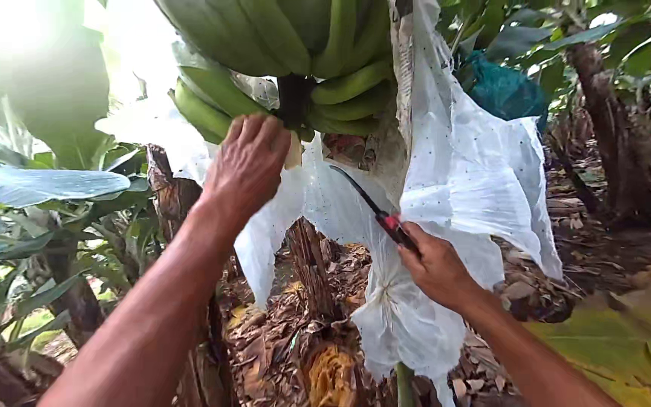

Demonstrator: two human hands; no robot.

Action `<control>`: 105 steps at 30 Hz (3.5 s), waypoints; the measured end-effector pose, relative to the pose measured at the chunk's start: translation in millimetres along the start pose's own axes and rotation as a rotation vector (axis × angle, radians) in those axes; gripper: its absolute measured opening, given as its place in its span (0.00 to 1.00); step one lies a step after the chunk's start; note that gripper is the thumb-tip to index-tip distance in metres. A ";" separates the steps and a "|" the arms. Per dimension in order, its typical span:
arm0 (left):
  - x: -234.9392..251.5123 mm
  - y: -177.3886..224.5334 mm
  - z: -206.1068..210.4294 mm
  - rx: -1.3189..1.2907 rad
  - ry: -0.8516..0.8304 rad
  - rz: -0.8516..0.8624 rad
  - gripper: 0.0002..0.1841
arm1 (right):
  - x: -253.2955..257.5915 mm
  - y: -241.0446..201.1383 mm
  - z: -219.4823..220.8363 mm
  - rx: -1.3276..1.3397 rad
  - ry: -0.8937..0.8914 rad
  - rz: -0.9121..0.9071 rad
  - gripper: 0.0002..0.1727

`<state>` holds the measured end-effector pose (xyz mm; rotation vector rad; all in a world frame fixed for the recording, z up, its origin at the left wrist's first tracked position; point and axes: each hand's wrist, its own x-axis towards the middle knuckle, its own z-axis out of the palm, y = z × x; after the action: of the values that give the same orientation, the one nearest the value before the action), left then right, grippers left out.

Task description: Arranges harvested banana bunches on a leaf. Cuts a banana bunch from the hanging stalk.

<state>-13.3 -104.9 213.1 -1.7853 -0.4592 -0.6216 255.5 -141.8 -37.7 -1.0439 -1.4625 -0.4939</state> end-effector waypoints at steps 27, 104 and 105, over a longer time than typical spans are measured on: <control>71.2 -44.1 -10.0 0.467 -0.383 -0.167 0.19 | 182.1 -39.8 77.6 -0.259 0.170 -0.191 0.35; -489.1 177.1 -91.0 -0.436 -1.720 -0.526 0.31 | -526.4 -126.4 56.5 1.121 -0.519 1.419 0.18; -513.8 188.3 -104.8 -0.467 -1.816 -0.585 0.32 | -539.9 -141.2 71.0 1.178 -0.626 1.498 0.19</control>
<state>-323.6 -259.0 -223.2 -2.2344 -2.2006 0.8411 37.3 -324.8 -522.8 -0.9602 -0.7648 1.6639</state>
